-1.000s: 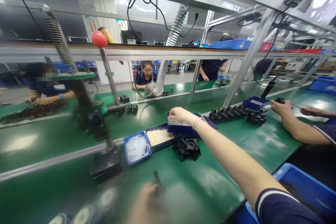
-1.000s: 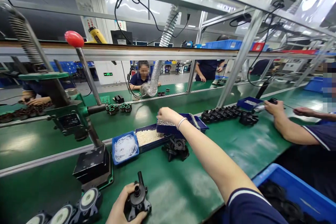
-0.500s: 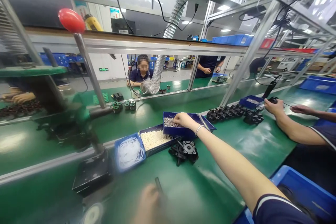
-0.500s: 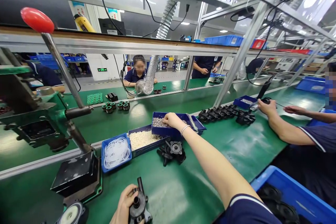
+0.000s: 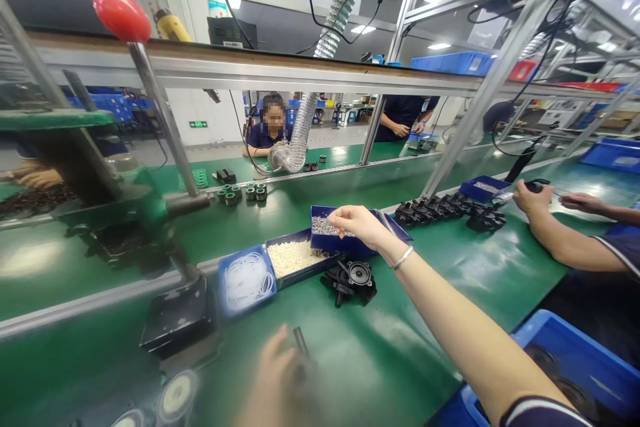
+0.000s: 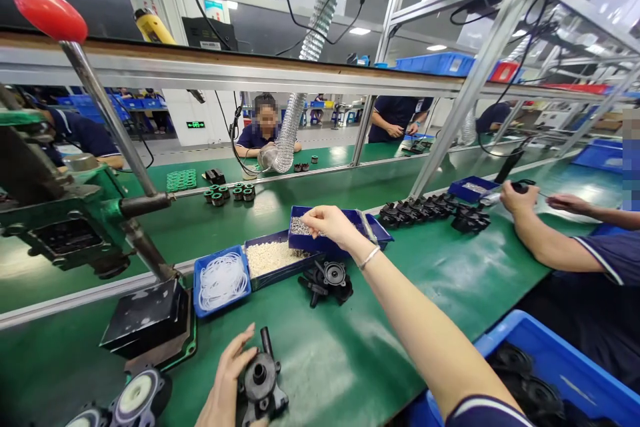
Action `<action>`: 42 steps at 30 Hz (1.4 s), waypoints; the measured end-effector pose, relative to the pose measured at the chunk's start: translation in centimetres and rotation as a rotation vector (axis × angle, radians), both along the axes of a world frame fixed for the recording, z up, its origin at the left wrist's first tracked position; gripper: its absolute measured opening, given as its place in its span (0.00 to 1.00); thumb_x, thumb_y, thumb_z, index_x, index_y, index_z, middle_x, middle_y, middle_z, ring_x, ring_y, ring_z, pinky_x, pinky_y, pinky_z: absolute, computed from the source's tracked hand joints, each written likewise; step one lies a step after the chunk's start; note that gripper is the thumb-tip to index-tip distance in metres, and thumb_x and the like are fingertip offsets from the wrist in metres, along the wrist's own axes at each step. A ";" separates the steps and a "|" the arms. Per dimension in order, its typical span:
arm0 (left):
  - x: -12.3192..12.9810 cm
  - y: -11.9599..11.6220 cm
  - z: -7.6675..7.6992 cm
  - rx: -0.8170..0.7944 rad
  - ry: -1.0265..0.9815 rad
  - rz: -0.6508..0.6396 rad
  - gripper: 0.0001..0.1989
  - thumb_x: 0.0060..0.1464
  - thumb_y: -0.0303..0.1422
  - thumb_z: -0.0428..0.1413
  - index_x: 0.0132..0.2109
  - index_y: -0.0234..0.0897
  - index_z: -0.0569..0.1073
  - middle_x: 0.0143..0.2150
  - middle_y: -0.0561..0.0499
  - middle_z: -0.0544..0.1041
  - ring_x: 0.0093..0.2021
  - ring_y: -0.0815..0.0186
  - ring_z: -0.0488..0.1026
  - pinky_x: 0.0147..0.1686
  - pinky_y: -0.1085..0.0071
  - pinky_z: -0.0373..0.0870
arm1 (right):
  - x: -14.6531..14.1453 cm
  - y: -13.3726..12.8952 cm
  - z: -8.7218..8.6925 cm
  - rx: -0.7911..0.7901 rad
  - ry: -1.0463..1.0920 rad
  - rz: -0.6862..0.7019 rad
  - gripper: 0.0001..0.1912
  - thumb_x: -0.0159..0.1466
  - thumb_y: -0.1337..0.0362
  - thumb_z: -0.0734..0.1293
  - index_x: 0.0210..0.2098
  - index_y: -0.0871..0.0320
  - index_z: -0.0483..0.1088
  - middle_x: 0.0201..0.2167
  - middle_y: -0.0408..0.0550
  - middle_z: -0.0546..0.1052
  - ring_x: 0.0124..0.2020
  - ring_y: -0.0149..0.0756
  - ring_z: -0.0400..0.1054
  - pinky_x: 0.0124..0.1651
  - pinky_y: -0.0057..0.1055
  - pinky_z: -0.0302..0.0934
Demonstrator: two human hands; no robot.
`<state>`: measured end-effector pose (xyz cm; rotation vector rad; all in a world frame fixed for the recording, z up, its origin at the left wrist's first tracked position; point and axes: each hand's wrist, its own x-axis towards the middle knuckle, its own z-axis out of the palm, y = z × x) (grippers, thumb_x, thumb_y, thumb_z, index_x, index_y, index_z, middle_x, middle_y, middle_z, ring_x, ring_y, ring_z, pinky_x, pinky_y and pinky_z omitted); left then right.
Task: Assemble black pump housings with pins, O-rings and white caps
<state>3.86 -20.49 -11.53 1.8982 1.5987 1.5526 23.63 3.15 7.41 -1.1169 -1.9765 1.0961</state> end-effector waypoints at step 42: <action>-3.7 -4.4 7.3 -0.114 0.418 -0.074 0.10 0.63 0.25 0.50 0.44 0.39 0.75 0.43 0.47 0.81 0.42 0.62 0.79 0.41 0.68 0.76 | -1.5 -18.7 -10.6 -0.379 0.431 0.032 0.14 0.67 0.52 0.68 0.40 0.57 0.66 0.35 0.50 0.79 0.35 0.36 0.74 0.40 0.34 0.67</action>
